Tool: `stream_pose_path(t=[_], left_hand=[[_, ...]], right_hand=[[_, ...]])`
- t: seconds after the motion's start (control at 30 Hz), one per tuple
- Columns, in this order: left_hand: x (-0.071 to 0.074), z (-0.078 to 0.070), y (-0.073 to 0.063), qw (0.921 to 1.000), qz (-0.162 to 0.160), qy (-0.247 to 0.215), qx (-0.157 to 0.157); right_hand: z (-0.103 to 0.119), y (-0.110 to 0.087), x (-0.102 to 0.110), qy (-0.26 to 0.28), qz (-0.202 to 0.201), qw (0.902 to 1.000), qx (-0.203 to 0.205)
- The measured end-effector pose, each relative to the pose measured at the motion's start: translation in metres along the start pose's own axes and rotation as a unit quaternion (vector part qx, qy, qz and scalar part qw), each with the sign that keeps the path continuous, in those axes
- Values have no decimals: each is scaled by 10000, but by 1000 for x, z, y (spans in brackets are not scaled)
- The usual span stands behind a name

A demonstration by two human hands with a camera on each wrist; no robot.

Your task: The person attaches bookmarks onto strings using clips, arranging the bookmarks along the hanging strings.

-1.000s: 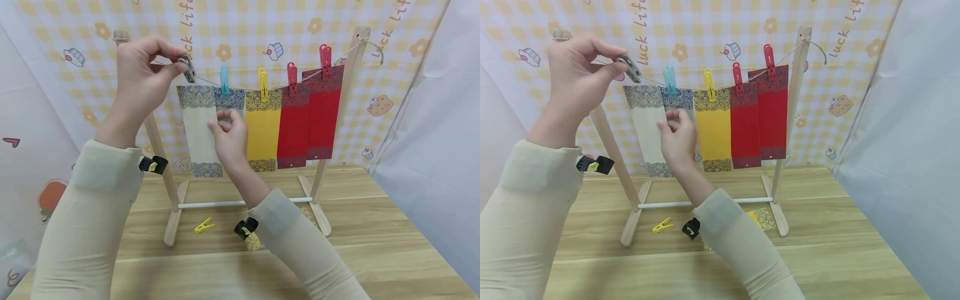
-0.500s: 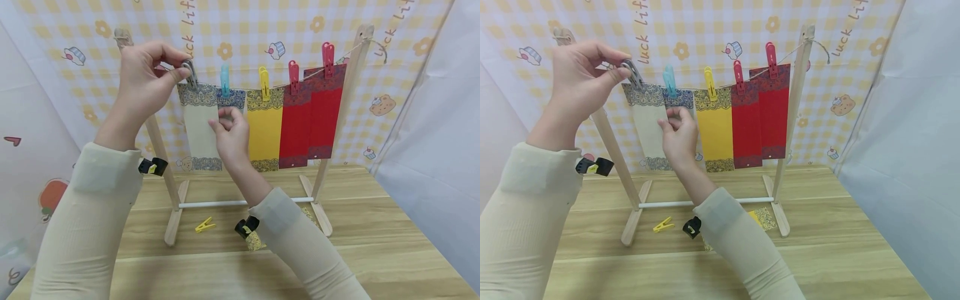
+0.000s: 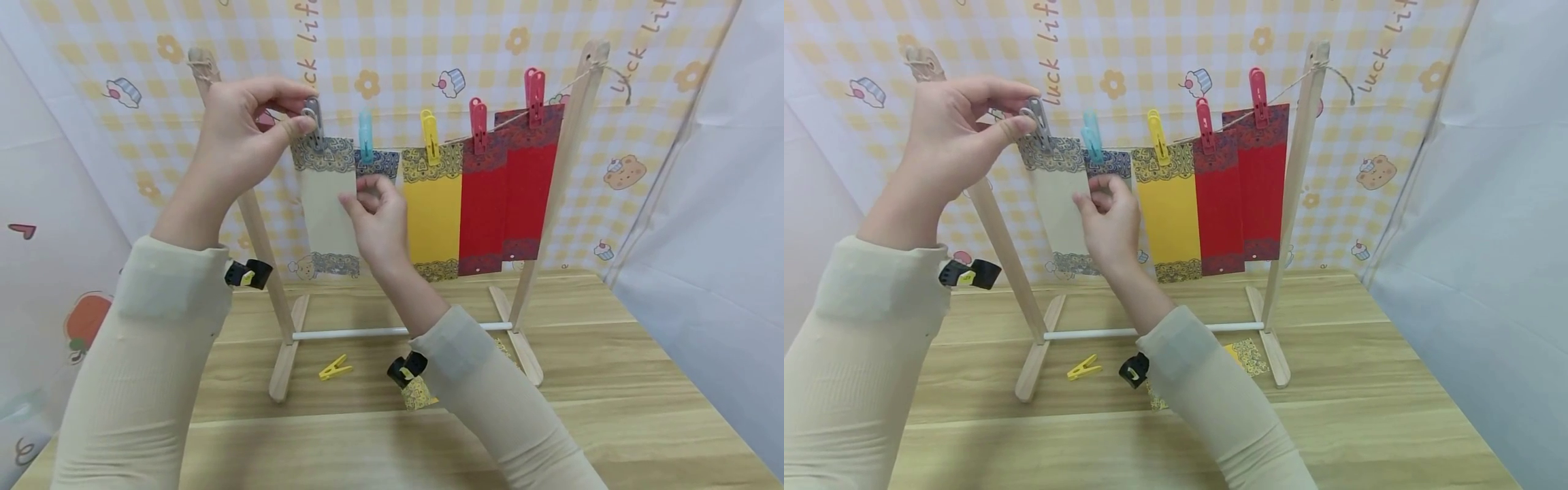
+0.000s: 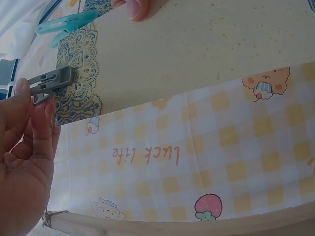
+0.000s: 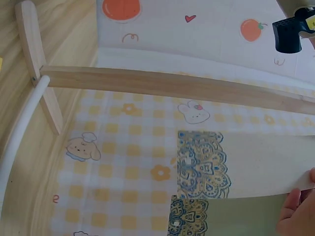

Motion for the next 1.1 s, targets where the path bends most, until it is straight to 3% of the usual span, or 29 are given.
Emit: stream_pose_path(t=[0.37,0.53,0.7,0.9,1.1], left_hand=[[1,-1,-2,9993,-245,294,-18],[0,-2,-4,9988,-456,160,-32],[1,-6,-9,9980,-633,51,-65],[1,-14,-32,9974,-712,-29,-82],[-3,-16,-71,9954,-837,-130,-444]], right_hand=[[-2,-6,12,-2,201,9990,391],[-6,-14,23,101,261,9990,356],[-7,-19,34,72,344,9976,602],[-10,-26,51,-95,325,9961,811],[-17,-38,75,-510,400,9947,804]])
Point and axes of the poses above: each hand's wrist, its own y-axis towards the middle knuckle, its own x-axis out of the back of the hand, z = x × y, the point moved 5 cm from there along y, towards the middle knuckle, and after that the axes turned 5 degrees about -x, right-handed, at the moved point
